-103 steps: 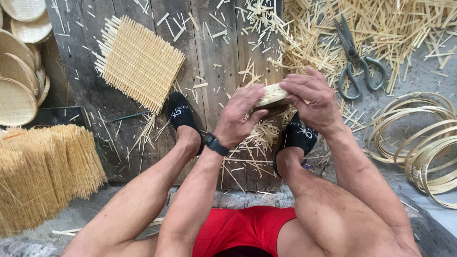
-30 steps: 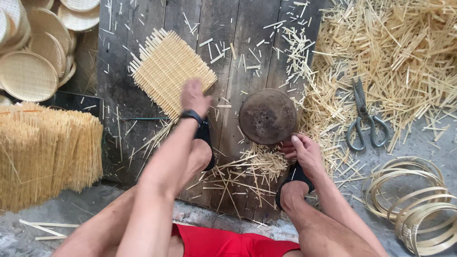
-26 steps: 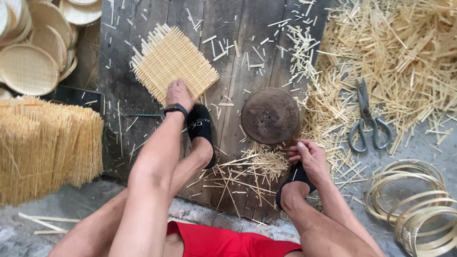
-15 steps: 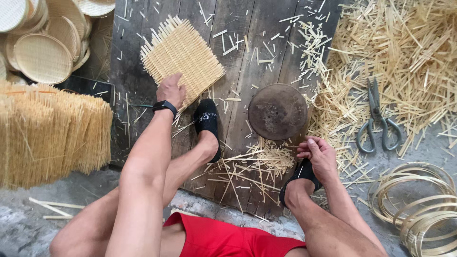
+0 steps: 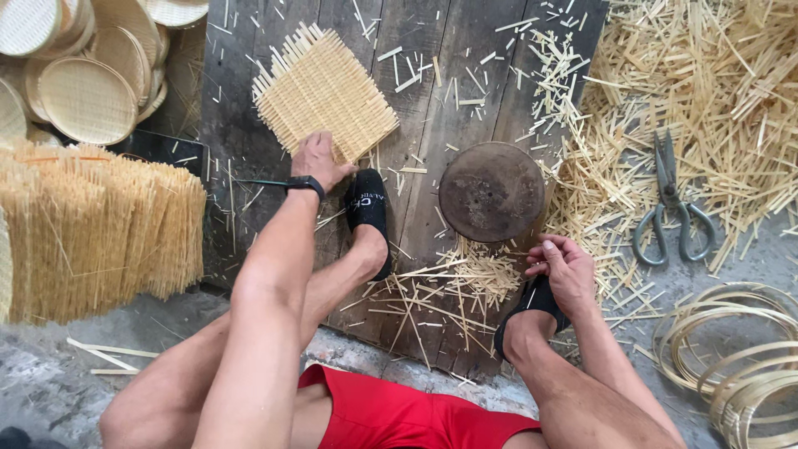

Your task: The person repeatedly places a square woven bamboo mat over a circular wooden mold, then uses shears to trim the excess bamboo strips flush with the mold's edge. The person flips the trimmed piece and stacks it with others.

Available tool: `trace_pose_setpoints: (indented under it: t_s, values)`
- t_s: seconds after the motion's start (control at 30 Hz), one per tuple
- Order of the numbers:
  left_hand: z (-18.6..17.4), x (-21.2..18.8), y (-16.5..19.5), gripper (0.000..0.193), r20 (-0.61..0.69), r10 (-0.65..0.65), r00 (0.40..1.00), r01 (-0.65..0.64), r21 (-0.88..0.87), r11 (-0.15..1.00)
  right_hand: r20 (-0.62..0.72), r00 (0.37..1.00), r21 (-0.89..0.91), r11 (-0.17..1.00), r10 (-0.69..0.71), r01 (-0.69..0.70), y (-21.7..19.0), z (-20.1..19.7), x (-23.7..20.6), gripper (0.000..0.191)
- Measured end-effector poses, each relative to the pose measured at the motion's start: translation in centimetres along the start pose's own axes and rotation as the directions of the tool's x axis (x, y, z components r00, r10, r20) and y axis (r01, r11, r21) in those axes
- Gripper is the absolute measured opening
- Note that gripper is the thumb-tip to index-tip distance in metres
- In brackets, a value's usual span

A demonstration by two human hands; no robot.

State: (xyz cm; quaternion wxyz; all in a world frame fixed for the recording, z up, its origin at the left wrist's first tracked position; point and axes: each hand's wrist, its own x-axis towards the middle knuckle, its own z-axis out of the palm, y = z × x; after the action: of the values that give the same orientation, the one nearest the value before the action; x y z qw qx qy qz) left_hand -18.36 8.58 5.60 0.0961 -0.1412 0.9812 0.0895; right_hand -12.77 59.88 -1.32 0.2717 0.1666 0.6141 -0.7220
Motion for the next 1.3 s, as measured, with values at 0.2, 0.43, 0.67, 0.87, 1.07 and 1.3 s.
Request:
trace_pose_setpoints:
  t_s: [0.2,0.43,0.67,0.87,1.07,1.3]
  values:
    - [0.4,0.6,-0.4,0.052,0.082,-0.011,0.997,0.017,-0.068,0.998,0.024,0.999,0.028,0.999,-0.03,0.03,0.2,-0.1,-0.1,0.027]
    - [-5.2,1.0,-1.8,0.009,-0.373,0.107,0.921,-0.123,-0.018,0.992,0.005,1.0,0.05,0.998,-0.029,0.029,0.3,0.0,0.3,0.026]
    - [-6.6,-2.5,8.9,0.033,-0.769,0.158,0.619,-0.413,-0.147,0.899,-0.066,0.997,0.167,0.985,-0.039,0.049,-2.4,0.6,-0.6,0.029]
    - [0.9,-13.7,20.7,0.038,-0.316,0.698,0.643,-0.766,-0.277,0.58,0.072,0.996,0.399,0.917,-0.049,0.017,-6.5,1.7,2.1,0.035]
    - [2.5,-14.2,20.2,0.022,-0.186,0.631,0.753,-0.612,-0.55,0.568,-0.049,0.994,-0.192,0.977,-0.101,0.09,-8.0,2.8,2.7,0.03]
    - [7.1,-4.8,15.9,0.029,0.458,-0.05,0.887,0.457,-0.86,0.226,-0.078,0.988,-0.1,0.987,-0.137,0.129,-8.1,3.6,2.2,0.035]
